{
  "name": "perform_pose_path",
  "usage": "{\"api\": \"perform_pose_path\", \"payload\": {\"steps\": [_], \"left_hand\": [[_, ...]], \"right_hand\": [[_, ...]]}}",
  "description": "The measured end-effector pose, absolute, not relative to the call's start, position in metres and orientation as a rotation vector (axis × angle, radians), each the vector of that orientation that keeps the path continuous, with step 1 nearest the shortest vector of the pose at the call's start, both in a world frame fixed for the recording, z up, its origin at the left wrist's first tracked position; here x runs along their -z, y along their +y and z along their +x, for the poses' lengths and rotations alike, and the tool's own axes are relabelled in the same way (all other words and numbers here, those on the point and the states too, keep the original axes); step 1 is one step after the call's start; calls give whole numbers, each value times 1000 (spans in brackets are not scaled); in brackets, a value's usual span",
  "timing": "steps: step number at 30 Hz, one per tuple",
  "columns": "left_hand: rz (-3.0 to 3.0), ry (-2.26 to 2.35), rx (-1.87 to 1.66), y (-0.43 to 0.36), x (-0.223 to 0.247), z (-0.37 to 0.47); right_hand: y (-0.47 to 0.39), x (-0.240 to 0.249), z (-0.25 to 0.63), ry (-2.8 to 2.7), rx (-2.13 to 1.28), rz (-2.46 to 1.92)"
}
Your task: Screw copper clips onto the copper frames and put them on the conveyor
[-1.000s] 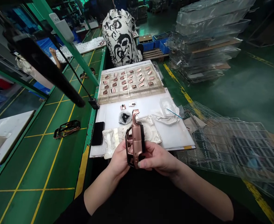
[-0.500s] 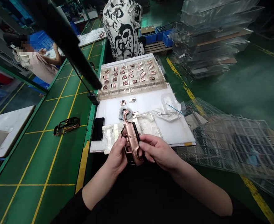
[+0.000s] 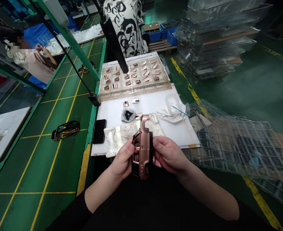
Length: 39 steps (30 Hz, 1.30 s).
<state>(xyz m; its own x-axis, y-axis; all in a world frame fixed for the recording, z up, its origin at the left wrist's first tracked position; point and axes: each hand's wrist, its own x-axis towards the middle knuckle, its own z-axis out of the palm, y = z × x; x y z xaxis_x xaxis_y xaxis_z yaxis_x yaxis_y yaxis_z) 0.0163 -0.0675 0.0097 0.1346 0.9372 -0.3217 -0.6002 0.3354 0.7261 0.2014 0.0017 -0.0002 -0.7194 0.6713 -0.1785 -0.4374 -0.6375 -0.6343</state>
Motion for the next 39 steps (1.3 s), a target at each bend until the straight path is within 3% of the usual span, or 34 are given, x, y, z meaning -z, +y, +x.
{"api": "perform_pose_path", "payload": {"steps": [20, 39], "left_hand": [[486, 803, -1142, -64, -30, 25], [438, 947, -1329, -63, -20, 32]], "right_hand": [[3, -15, 203, -802, -2196, -658], [0, -8, 207, -642, -2623, -398]]}}
